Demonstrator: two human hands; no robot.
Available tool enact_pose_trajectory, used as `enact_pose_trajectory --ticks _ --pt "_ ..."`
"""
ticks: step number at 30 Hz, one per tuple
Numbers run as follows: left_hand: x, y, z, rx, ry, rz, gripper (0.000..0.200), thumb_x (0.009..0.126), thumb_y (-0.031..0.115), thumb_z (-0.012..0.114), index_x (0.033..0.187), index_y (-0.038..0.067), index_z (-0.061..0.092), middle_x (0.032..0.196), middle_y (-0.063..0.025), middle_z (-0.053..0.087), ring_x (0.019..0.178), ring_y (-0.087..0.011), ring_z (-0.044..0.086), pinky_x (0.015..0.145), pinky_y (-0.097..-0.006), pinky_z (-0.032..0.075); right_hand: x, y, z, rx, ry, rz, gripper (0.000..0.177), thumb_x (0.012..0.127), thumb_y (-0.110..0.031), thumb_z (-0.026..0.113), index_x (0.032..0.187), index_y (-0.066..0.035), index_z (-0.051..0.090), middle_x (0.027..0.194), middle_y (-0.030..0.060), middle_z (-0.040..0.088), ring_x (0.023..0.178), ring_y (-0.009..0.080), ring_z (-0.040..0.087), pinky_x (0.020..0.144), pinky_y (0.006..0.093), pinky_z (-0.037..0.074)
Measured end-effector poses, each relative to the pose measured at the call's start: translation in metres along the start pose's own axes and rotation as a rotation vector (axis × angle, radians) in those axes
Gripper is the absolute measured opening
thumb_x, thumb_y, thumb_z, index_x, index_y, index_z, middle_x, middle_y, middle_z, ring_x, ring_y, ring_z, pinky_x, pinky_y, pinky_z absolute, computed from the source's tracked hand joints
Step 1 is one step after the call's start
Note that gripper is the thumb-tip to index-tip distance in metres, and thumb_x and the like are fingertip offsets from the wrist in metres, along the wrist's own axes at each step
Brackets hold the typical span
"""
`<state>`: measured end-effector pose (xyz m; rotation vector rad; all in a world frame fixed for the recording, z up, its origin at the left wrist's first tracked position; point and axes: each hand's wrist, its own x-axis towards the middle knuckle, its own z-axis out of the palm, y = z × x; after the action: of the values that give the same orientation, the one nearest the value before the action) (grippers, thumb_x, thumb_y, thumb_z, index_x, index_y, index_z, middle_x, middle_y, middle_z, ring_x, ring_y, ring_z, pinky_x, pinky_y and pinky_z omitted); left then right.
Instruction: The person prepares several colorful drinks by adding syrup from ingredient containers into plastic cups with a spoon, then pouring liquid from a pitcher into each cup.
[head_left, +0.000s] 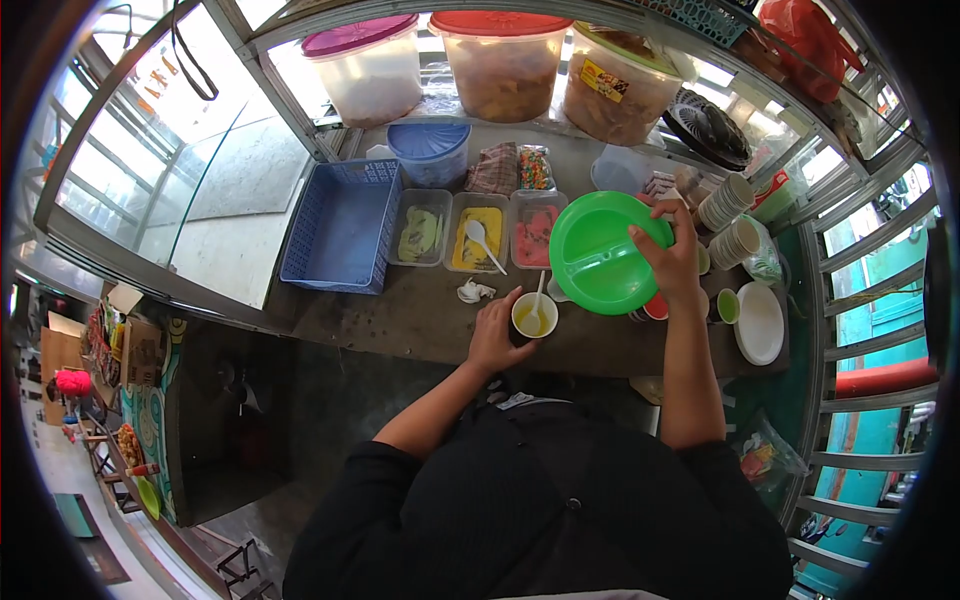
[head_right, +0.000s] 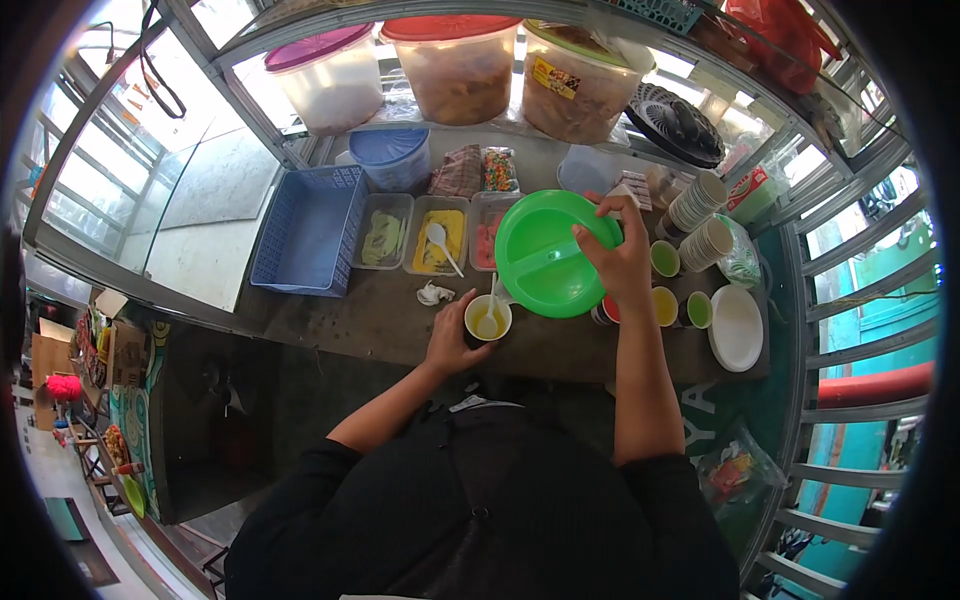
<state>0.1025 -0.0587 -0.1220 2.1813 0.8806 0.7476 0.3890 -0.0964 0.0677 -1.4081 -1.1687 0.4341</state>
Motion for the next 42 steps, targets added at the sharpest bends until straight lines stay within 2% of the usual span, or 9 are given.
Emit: enact_pose_trajectory --ticks 6,9,12,18,21,24,27,33,42 --pt "0.002 -0.002 -0.002 0.042 -0.018 0.091 0.093 0.073 0.035 0.079 0.152 0.008 0.039 0.141 -0.0161 0.054 0.130 -0.0355 0.050 0.109 -0.0470 0.036 -0.006 -0.009 0.012 -0.018 -0.025 -0.004 0.029 0.083 -0.007 0.075 0.101 -0.007 0.052 0.128 0.0180 0.066 0.114 0.0222 0.061 0.100 0.0367 0.047" --pt "0.001 -0.007 0.000 -0.062 0.024 0.097 0.092 0.072 0.034 0.079 0.151 0.008 0.040 0.141 -0.0162 0.054 0.129 -0.0366 0.051 0.109 -0.0479 0.037 -0.005 -0.010 0.014 -0.041 -0.030 -0.030 0.029 0.082 -0.007 0.075 0.101 -0.007 0.052 0.128 0.0179 0.066 0.113 0.0227 0.062 0.100 0.0368 0.047" --pt "-0.001 -0.001 -0.001 -0.105 0.051 0.024 0.092 0.070 0.034 0.080 0.149 0.007 0.042 0.139 -0.0162 0.055 0.129 -0.0369 0.050 0.110 -0.0491 0.037 -0.002 -0.004 0.015 -0.045 -0.024 -0.028 0.029 0.082 -0.007 0.075 0.101 -0.006 0.053 0.128 0.0178 0.067 0.114 0.0230 0.062 0.101 0.0368 0.046" --pt "-0.003 -0.010 0.006 0.038 0.096 0.065 0.085 0.067 0.036 0.087 0.138 0.006 0.049 0.129 -0.0186 0.060 0.125 -0.0408 0.054 0.107 -0.0487 0.041 -0.007 -0.009 0.014 -0.065 -0.030 -0.014 0.030 0.082 -0.008 0.076 0.101 -0.006 0.053 0.128 0.0183 0.067 0.116 0.0237 0.062 0.102 0.0373 0.046" --pt "-0.004 -0.011 0.006 -0.076 -0.026 -0.159 0.083 0.066 0.034 0.089 0.134 0.006 0.051 0.124 -0.0175 0.062 0.124 -0.0409 0.055 0.104 -0.0487 0.044 -0.009 -0.013 0.019 -0.070 -0.047 -0.024 0.030 0.082 -0.008 0.075 0.101 -0.006 0.053 0.127 0.0189 0.067 0.116 0.0240 0.063 0.103 0.0374 0.046" --pt "-0.005 -0.008 0.006 -0.049 -0.001 -0.138 0.086 0.065 0.033 0.090 0.136 0.004 0.050 0.123 -0.0170 0.064 0.123 -0.0400 0.056 0.101 -0.0491 0.046 -0.010 -0.013 0.024 -0.061 -0.064 -0.025 0.030 0.082 -0.008 0.075 0.101 -0.006 0.053 0.127 0.0194 0.068 0.116 0.0249 0.063 0.103 0.0379 0.045" --pt "-0.003 -0.012 0.003 -0.093 0.002 -0.001 0.092 0.066 0.034 0.090 0.141 0.003 0.047 0.130 -0.0178 0.062 0.126 -0.0383 0.055 0.105 -0.0478 0.044 -0.011 -0.012 0.027 -0.098 -0.090 -0.059 0.030 0.080 -0.008 0.076 0.100 -0.005 0.053 0.127 0.0194 0.068 0.117 0.0262 0.063 0.104 0.0389 0.045" --pt "-0.011 -0.012 -0.005 -0.181 0.014 0.060 0.093 0.072 0.032 0.085 0.147 0.000 0.042 0.141 -0.0198 0.056 0.131 -0.0362 0.053 0.112 -0.0436 0.039 -0.014 -0.014 0.032 -0.147 -0.119 -0.113 0.029 0.082 -0.005 0.074 0.101 -0.006 0.051 0.128 0.0189 0.066 0.114 0.0230 0.062 0.100 0.0379 0.047" --pt "-0.014 -0.013 -0.002 -0.165 0.032 0.054 0.083 0.073 0.027 0.085 0.141 0.000 0.046 0.135 -0.0193 0.058 0.127 -0.0364 0.056 0.109 -0.0433 0.042 -0.012 -0.015 0.030 -0.100 -0.083 -0.043 0.030 0.081 -0.008 0.076 0.100 -0.005 0.053 0.127 0.0213 0.067 0.120 0.0262 0.063 0.104 0.0378 0.045"
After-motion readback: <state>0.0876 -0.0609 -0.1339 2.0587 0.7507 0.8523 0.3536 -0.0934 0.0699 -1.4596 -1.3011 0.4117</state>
